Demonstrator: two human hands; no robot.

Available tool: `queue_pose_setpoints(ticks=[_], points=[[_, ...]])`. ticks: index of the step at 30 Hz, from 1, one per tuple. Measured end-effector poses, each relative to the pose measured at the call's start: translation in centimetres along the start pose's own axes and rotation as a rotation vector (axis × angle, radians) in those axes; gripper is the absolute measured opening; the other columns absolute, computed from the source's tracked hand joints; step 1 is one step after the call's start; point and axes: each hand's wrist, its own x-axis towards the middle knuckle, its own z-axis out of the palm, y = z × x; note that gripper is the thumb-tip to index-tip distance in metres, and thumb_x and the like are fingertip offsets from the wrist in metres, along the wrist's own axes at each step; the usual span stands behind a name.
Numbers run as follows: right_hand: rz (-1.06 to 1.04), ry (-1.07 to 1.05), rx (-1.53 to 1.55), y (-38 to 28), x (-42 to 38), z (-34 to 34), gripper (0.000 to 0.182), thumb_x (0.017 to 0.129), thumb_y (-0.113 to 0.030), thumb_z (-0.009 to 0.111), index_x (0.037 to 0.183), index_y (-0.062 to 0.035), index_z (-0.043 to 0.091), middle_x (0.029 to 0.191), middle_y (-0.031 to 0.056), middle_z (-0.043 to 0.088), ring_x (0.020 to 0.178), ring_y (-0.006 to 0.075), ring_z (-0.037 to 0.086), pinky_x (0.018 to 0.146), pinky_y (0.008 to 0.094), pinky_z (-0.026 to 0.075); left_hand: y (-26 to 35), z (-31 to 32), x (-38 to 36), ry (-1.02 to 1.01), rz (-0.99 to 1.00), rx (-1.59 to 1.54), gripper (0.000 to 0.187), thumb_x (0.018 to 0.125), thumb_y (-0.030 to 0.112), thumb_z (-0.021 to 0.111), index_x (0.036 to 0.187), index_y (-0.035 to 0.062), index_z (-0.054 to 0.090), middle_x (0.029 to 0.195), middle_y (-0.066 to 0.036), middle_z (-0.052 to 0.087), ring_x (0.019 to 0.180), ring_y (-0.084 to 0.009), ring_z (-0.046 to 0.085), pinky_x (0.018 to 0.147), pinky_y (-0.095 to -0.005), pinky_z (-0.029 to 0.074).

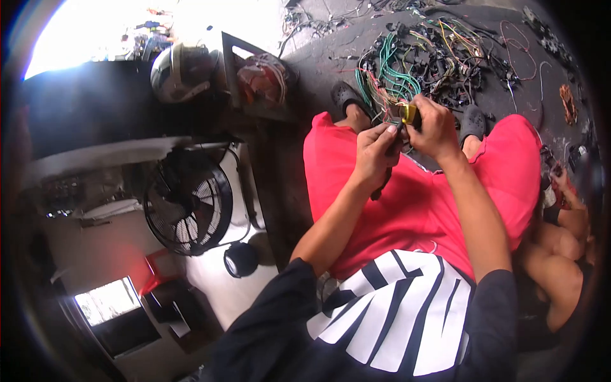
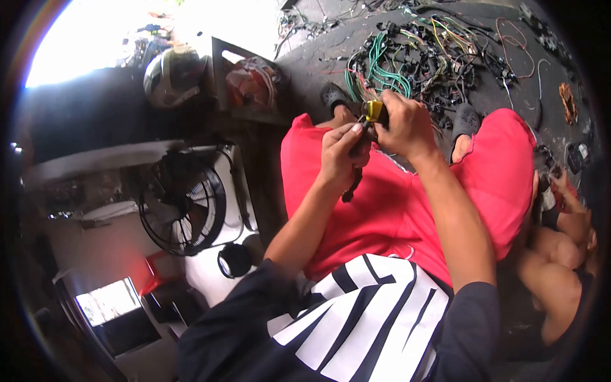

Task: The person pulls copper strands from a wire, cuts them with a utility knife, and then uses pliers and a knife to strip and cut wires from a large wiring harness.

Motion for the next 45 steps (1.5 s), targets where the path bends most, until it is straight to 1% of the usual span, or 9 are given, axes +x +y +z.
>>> queue_pose_setpoints(ticks=[5, 8, 10, 12, 24, 29, 36, 43, 45], points=[[-0.029, 0.120, 0.051, 0.1, 0.0, 0.2, 0.020, 0.064, -0.006, 0.063, 0.081, -0.0017, 0.052, 0.069, 0.0159, 0.055, 0.065, 0.0370, 0.055, 0.057, 0.0403, 0.044, 0.1, 0.3, -0.4, -0.029, -0.112, -0.233, 0.022, 0.090, 0.024, 0.049, 0.090, 0.0028, 0.055, 0.060, -0.001, 0.046, 0.041, -0.0053, 0.031, 0.039, -0.0188, 0.026], [0.134, -0.037, 0.277, 0.3, 0.5, -1.4, 0.010, 0.070, -0.006, 0.061, 0.075, -0.0011, 0.053, 0.063, 0.0127, 0.054, 0.055, 0.0271, 0.053, 0.055, 0.0345, 0.043, 0.3, -0.3, -0.2, -0.064, -0.115, -0.281, 0.024, 0.089, 0.023, 0.051, 0.094, 0.0009, 0.057, 0.062, -0.002, 0.050, 0.044, -0.0062, 0.037, 0.041, -0.0199, 0.030], [0.267, -0.105, 0.527, 1.3, 0.3, -1.5, 0.008, 0.079, -0.007, 0.058, 0.073, -0.0016, 0.056, 0.060, -0.0005, 0.053, 0.056, 0.0064, 0.046, 0.052, 0.0259, 0.039, -0.7, -0.1, 0.3, 0.043, 0.040, 0.001, 0.024, 0.089, 0.021, 0.053, 0.097, -0.0016, 0.058, 0.066, -0.003, 0.054, 0.046, -0.0072, 0.042, 0.043, -0.0207, 0.034], [0.373, -0.124, 0.652, 1.3, 0.1, -2.1, 0.007, 0.078, -0.007, 0.059, 0.073, -0.0020, 0.057, 0.062, -0.0042, 0.052, 0.057, 0.0042, 0.045, 0.052, 0.0234, 0.038, -1.2, 0.3, 0.5, 0.111, 0.124, 0.157, 0.024, 0.088, 0.018, 0.055, 0.099, -0.0038, 0.058, 0.069, -0.005, 0.057, 0.049, -0.0080, 0.046, 0.044, -0.0215, 0.037], [0.269, -0.280, 0.502, 0.9, -0.1, -1.6, 0.014, 0.077, -0.011, 0.066, 0.070, -0.0004, 0.060, 0.061, -0.0035, 0.055, 0.056, 0.0046, 0.047, 0.050, 0.0246, 0.038, -1.3, 0.5, 0.1, 0.046, 0.163, 0.164, 0.023, 0.091, 0.015, 0.050, 0.096, -0.0052, 0.059, 0.066, -0.003, 0.056, 0.050, -0.0062, 0.044, 0.045, -0.0202, 0.035], [0.427, -0.272, 0.859, 0.7, -0.4, -0.3, 0.017, 0.077, -0.016, 0.065, 0.068, -0.0028, 0.058, 0.057, -0.0023, 0.053, 0.052, 0.0059, 0.044, 0.048, 0.0255, 0.036, -0.7, -0.8, 0.2, -0.069, 0.047, 0.052, 0.019, 0.089, 0.012, 0.054, 0.098, -0.0046, 0.059, 0.068, -0.004, 0.058, 0.053, -0.0070, 0.048, 0.049, -0.0206, 0.040], [0.487, -0.285, 1.058, -0.2, 0.0, -1.5, 0.017, 0.078, -0.012, 0.060, 0.063, -0.0069, 0.053, 0.055, -0.0037, 0.047, 0.050, 0.0054, 0.042, 0.047, 0.0230, 0.033, -0.4, 1.5, 0.2, 0.241, 0.530, 0.648, 0.012, 0.082, 0.005, 0.064, 0.090, -0.0042, 0.062, 0.068, 0.001, 0.055, 0.054, -0.0038, 0.045, 0.048, -0.0181, 0.035], [0.249, -0.157, 0.831, -1.9, -1.3, -2.0, 0.012, 0.078, -0.010, 0.059, 0.069, -0.0055, 0.052, 0.054, -0.0038, 0.046, 0.050, 0.0059, 0.042, 0.046, 0.0233, 0.034, 2.1, -1.3, 1.4, 0.187, 0.515, 0.878, 0.016, 0.085, 0.010, 0.060, 0.077, -0.0032, 0.061, 0.066, 0.001, 0.053, 0.062, -0.0058, 0.046, 0.056, -0.0199, 0.037], [0.305, 0.001, 0.967, -1.2, -2.5, -3.5, 0.009, 0.079, -0.008, 0.057, 0.073, -0.0042, 0.052, 0.052, -0.0042, 0.044, 0.047, 0.0056, 0.041, 0.044, 0.0226, 0.035, 4.3, -6.7, 3.3, 0.586, 0.424, 0.383, 0.016, 0.087, 0.012, 0.057, 0.075, 0.0017, 0.062, 0.063, 0.001, 0.051, 0.052, -0.0023, 0.038, 0.046, -0.0204, 0.031]])
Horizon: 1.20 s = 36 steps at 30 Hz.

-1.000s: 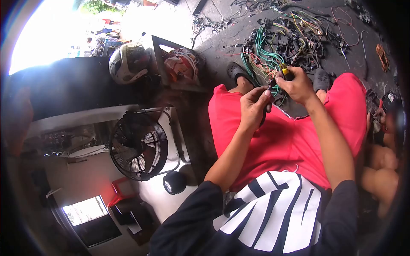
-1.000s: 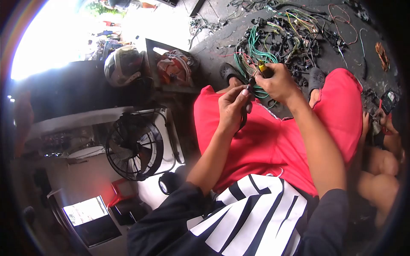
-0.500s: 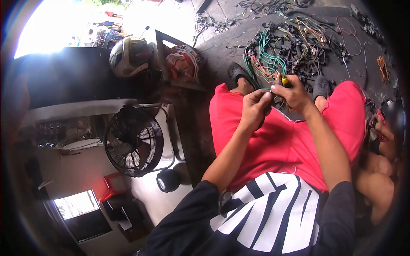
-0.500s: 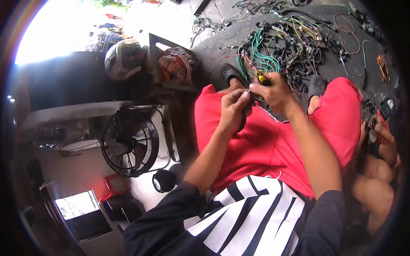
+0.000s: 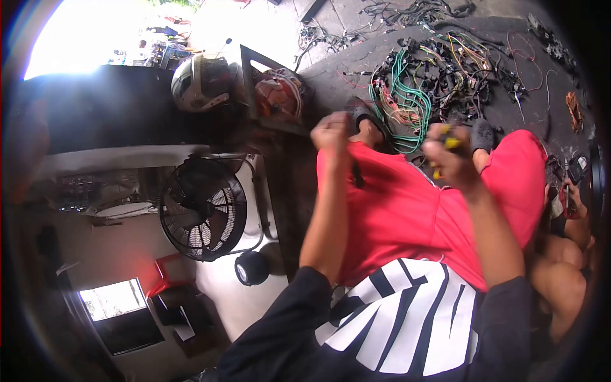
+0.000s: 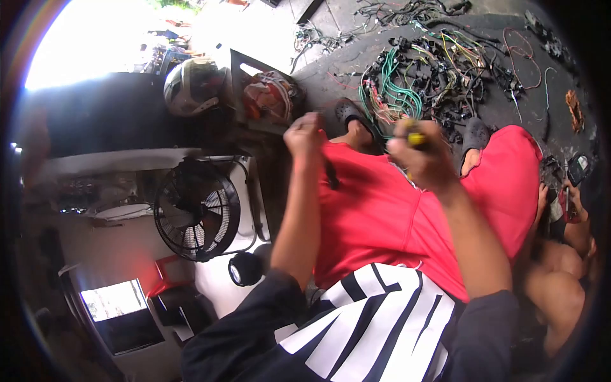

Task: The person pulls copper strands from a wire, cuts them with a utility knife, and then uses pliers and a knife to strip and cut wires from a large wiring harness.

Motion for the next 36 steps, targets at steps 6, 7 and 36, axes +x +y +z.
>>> queue_pose_setpoints(ticks=[6, 7, 36], points=[[0.179, 0.126, -0.184, 0.5, 2.1, -2.3, 0.015, 0.077, -0.015, 0.063, 0.071, -0.0011, 0.061, 0.060, -0.0013, 0.056, 0.054, 0.0050, 0.049, 0.050, 0.0219, 0.038, 3.8, -1.0, 1.0, -0.314, -0.200, -0.181, 0.016, 0.090, 0.019, 0.052, 0.086, 0.0034, 0.056, 0.060, 0.000, 0.047, 0.042, -0.0069, 0.039, 0.039, -0.0208, 0.030], [0.085, 0.071, -0.273, 1.5, 2.7, -1.8, 0.016, 0.075, -0.015, 0.065, 0.078, 0.0002, 0.063, 0.065, 0.0011, 0.060, 0.059, 0.0076, 0.053, 0.056, 0.0246, 0.043, 4.0, 0.6, 0.5, -0.355, -0.205, -0.253, 0.017, 0.090, 0.018, 0.053, 0.089, 0.0019, 0.056, 0.063, -0.001, 0.049, 0.042, -0.0076, 0.039, 0.040, -0.0213, 0.031], [0.374, -0.038, -0.104, 2.0, 2.6, 0.3, 0.008, 0.074, -0.007, 0.068, 0.076, -0.0019, 0.062, 0.067, -0.0019, 0.058, 0.059, 0.0052, 0.051, 0.055, 0.0211, 0.041, -0.7, 4.9, -6.8, -0.440, -0.038, -0.052, 0.031, 0.072, -0.007, 0.068, 0.101, -0.0048, 0.057, 0.090, -0.008, 0.063, 0.080, -0.0129, 0.061, 0.073, -0.0249, 0.052]])
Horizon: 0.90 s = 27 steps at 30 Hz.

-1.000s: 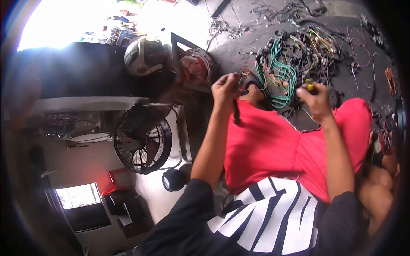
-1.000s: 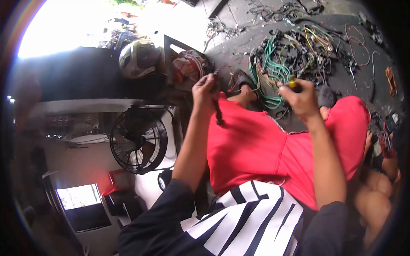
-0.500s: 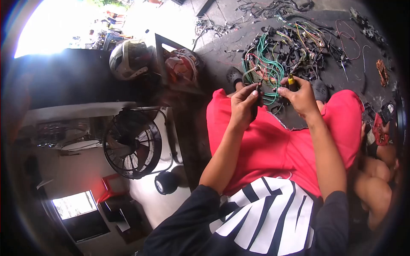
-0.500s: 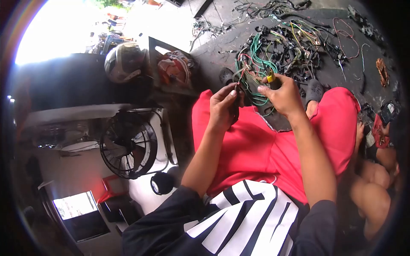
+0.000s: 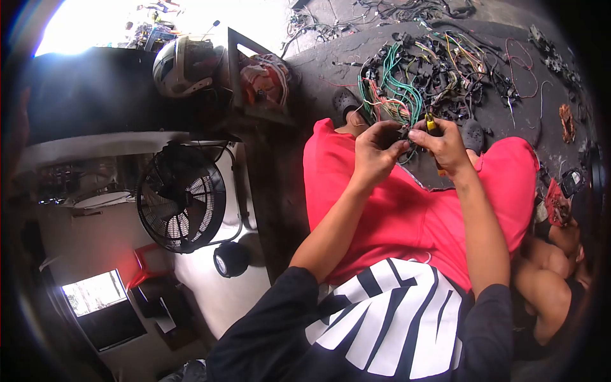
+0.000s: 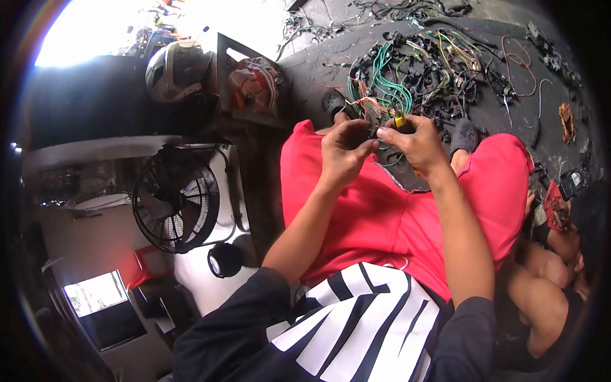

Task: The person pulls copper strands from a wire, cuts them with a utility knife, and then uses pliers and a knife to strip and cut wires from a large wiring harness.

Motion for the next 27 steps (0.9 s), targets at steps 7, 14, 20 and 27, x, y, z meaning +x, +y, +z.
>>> queue_pose_setpoints(ticks=[7, 14, 20, 27], points=[[0.087, 0.102, 0.184, 0.5, 0.3, -0.5, 0.009, 0.076, -0.012, 0.068, 0.074, -0.0052, 0.062, 0.063, -0.0036, 0.056, 0.052, 0.0048, 0.048, 0.049, 0.0205, 0.039, -1.4, 0.4, -0.3, -0.048, 0.073, 0.192, 0.028, 0.074, -0.007, 0.066, 0.098, -0.0029, 0.054, 0.085, -0.006, 0.062, 0.074, -0.0108, 0.060, 0.064, -0.0223, 0.049], [0.001, 0.032, 0.091, 0.4, 0.0, -0.8, 0.005, 0.077, -0.008, 0.065, 0.080, -0.0042, 0.063, 0.060, -0.0059, 0.052, 0.051, 0.0025, 0.043, 0.047, 0.0194, 0.034, -0.6, 0.0, -0.3, -0.029, -0.148, -0.286, 0.018, 0.082, 0.006, 0.063, 0.096, -0.0008, 0.055, 0.077, -0.005, 0.059, 0.063, -0.0113, 0.057, 0.055, -0.0237, 0.047], [-0.136, 0.102, -0.018, 1.2, 0.4, -0.3, 0.005, 0.077, -0.006, 0.064, 0.077, -0.0010, 0.063, 0.065, -0.0038, 0.057, 0.058, 0.0032, 0.048, 0.052, 0.0212, 0.039, 0.0, -0.8, -0.3, -0.112, -0.395, -0.672, 0.021, 0.089, 0.015, 0.053, 0.107, 0.0030, 0.050, 0.076, -0.006, 0.057, 0.055, -0.0119, 0.052, 0.050, -0.0228, 0.044], [-0.266, 0.131, -0.157, 2.3, 0.5, 0.4, 0.007, 0.075, -0.006, 0.064, 0.074, 0.0003, 0.062, 0.064, 0.0001, 0.060, 0.059, 0.0053, 0.051, 0.054, 0.0245, 0.042, -0.4, -0.9, -0.5, -0.268, -0.592, -0.774, 0.029, 0.091, 0.018, 0.050, 0.119, 0.0109, 0.047, 0.074, -0.007, 0.056, 0.056, -0.0126, 0.051, 0.048, -0.0237, 0.044]])
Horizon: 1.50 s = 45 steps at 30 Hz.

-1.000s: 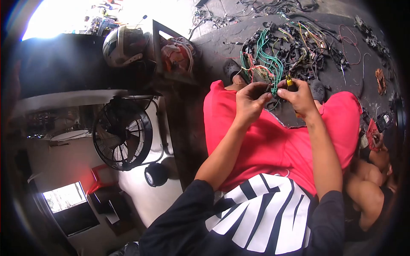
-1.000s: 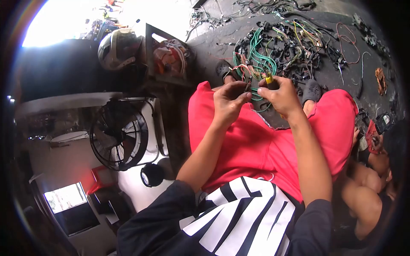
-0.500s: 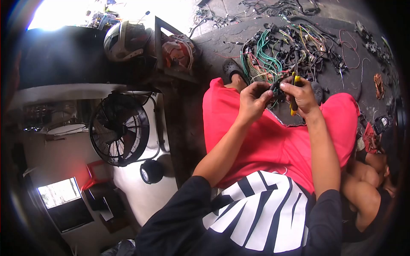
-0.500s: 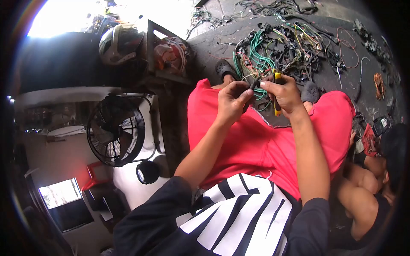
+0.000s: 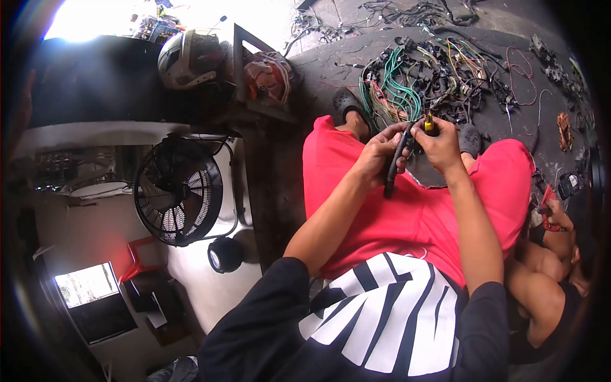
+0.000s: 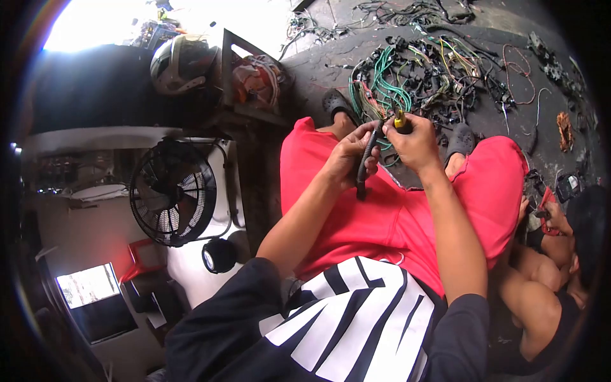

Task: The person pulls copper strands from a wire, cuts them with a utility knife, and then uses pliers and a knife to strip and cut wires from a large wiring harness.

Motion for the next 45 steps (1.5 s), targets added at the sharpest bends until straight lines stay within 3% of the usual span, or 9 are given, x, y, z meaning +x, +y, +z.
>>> queue_pose_setpoints(ticks=[5, 9, 12, 16, 21, 24, 27, 38, 45], points=[[0.093, 0.053, -0.050, 1.1, -0.1, 0.1, 0.010, 0.076, -0.010, 0.062, 0.075, -0.0004, 0.064, 0.067, 0.0019, 0.062, 0.060, 0.0066, 0.054, 0.055, 0.0245, 0.043, -0.1, 0.6, 0.0, 0.009, 0.047, 0.016, 0.028, 0.091, 0.017, 0.051, 0.118, 0.0094, 0.050, 0.074, -0.007, 0.057, 0.055, -0.0134, 0.051, 0.049, -0.0244, 0.044], [0.242, 0.072, 0.061, 0.7, -0.4, 0.6, 0.011, 0.077, -0.012, 0.063, 0.079, -0.0015, 0.065, 0.071, 0.0035, 0.064, 0.063, 0.0083, 0.057, 0.054, 0.0248, 0.045, -0.3, -0.4, 0.6, 0.115, 0.224, 0.157, 0.026, 0.089, 0.014, 0.055, 0.112, 0.0034, 0.053, 0.080, -0.009, 0.060, 0.061, -0.0150, 0.056, 0.054, -0.0255, 0.048], [0.522, -0.068, 0.320, -0.9, -0.9, 0.5, 0.014, 0.078, -0.015, 0.065, 0.085, -0.0027, 0.064, 0.075, 0.0044, 0.065, 0.064, 0.0105, 0.059, 0.053, 0.0248, 0.045, 0.0, -1.1, 1.0, 0.248, 0.366, 0.207, 0.024, 0.087, 0.010, 0.057, 0.108, -0.0006, 0.055, 0.086, -0.010, 0.062, 0.069, -0.0157, 0.060, 0.061, -0.0265, 0.051], [0.619, -0.220, 0.422, -1.2, -2.5, 2.5, 0.018, 0.077, -0.014, 0.067, 0.091, -0.0037, 0.062, 0.076, 0.0033, 0.064, 0.063, 0.0113, 0.059, 0.051, 0.0229, 0.045, -0.3, -1.2, 1.9, 0.367, 0.534, 0.316, 0.018, 0.085, 0.003, 0.059, 0.102, -0.0021, 0.058, 0.086, -0.005, 0.062, 0.073, -0.0096, 0.058, 0.064, -0.0231, 0.049], [0.482, -0.088, 0.221, 0.1, -2.4, 3.0, 0.013, 0.076, -0.010, 0.066, 0.086, -0.0024, 0.063, 0.072, 0.0032, 0.063, 0.058, 0.0099, 0.056, 0.051, 0.0247, 0.044, -0.5, -2.4, 2.6, 0.404, 0.615, 0.510, 0.016, 0.084, 0.001, 0.057, 0.100, -0.0015, 0.058, 0.086, -0.005, 0.062, 0.075, -0.0115, 0.059, 0.067, -0.0251, 0.050], [0.282, -0.174, -0.015, -0.1, -1.9, 2.3, 0.011, 0.076, -0.010, 0.066, 0.083, -0.0012, 0.063, 0.070, 0.0031, 0.063, 0.058, 0.0094, 0.056, 0.053, 0.0251, 0.045, -0.1, -3.6, 3.3, 0.442, 0.595, 0.548, 0.011, 0.084, 0.001, 0.057, 0.095, -0.0007, 0.058, 0.082, -0.003, 0.060, 0.071, -0.0096, 0.057, 0.065, -0.0233, 0.048], [0.328, -0.160, -0.040, -1.0, -1.6, 1.8, 0.010, 0.076, -0.009, 0.065, 0.080, -0.0004, 0.063, 0.069, 0.0043, 0.063, 0.057, 0.0093, 0.056, 0.052, 0.0247, 0.045, 0.1, -3.2, 3.0, 0.435, 0.581, 0.669, 0.009, 0.083, 0.001, 0.057, 0.092, -0.0030, 0.058, 0.080, -0.002, 0.059, 0.072, -0.0090, 0.053, 0.064, -0.0214, 0.043], [0.542, -0.273, 0.632, -0.3, -0.6, -0.4, 0.016, 0.079, -0.009, 0.060, 0.092, -0.0002, 0.060, 0.076, 0.0128, 0.064, 0.066, 0.0182, 0.064, 0.057, 0.0261, 0.051, 0.1, -2.5, 2.3, 0.346, 0.529, 0.657, 0.009, 0.084, 0.002, 0.059, 0.092, -0.0019, 0.059, 0.079, -0.002, 0.061, 0.068, -0.0082, 0.056, 0.062, -0.0208, 0.046], [0.608, -0.286, 0.639, 0.1, -0.3, -0.3, 0.023, 0.077, -0.008, 0.058, 0.099, 0.0002, 0.056, 0.084, 0.0135, 0.064, 0.074, 0.0210, 0.065, 0.063, 0.0297, 0.053, 0.5, -2.5, 1.7, 0.359, 0.605, 0.864, 0.011, 0.079, -0.002, 0.061, 0.090, -0.0033, 0.062, 0.082, -0.007, 0.065, 0.075, -0.0109, 0.059, 0.069, -0.0248, 0.047]])
